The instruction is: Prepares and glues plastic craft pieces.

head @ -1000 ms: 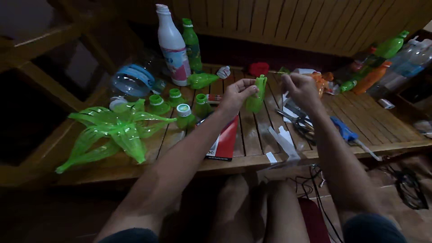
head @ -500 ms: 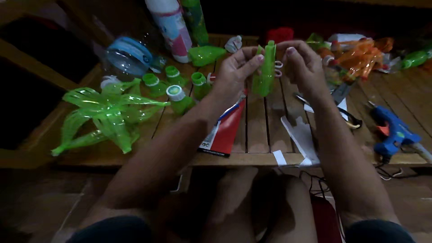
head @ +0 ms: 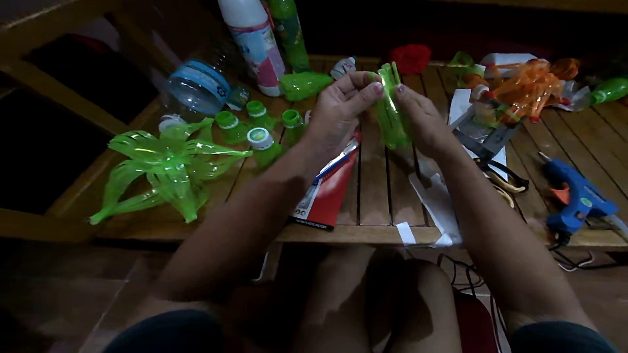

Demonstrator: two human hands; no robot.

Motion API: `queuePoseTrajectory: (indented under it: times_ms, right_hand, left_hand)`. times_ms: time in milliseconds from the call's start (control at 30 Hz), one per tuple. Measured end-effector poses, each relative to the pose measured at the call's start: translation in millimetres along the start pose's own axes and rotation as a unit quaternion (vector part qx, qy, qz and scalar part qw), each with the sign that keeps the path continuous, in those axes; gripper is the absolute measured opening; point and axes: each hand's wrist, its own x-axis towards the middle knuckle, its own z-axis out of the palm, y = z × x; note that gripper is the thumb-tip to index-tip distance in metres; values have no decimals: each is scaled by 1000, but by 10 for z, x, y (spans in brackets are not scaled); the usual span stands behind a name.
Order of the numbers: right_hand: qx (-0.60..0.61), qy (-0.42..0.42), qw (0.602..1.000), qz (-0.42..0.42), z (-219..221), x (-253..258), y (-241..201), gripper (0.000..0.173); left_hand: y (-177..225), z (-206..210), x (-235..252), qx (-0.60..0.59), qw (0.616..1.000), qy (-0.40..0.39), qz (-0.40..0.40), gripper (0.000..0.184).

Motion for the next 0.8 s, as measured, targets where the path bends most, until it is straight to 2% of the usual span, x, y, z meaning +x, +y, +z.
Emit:
queuePoseTrajectory:
  times_ms: [100, 300, 500, 700, 767, 800]
  right_hand:
    - [49, 8, 998, 27, 44, 3, 4, 44]
    - [43, 10, 998, 54, 3, -2, -1, 46]
    - [94, -7, 990, 101, 62, 19, -15, 56]
    - [101, -52, 986, 122, 20, 21, 48, 54]
    - [86, -55, 988, 112, 13, 19, 91, 55]
    - [68, -38, 992, 96, 30, 5, 74, 49]
  left_hand:
    - [20, 3, 0, -7, 1000, 5, -2, 11]
    - [63, -86, 27, 51, 999, -9, 9, 10]
    - [7, -84, 56, 106, 990, 5, 93, 5]
    - [-9, -165, 124, 50, 996, 5, 75, 6]
    - [11, -192, 136, 49, 996, 15, 72, 11]
    - [25, -195, 136, 50, 996, 18, 66, 16]
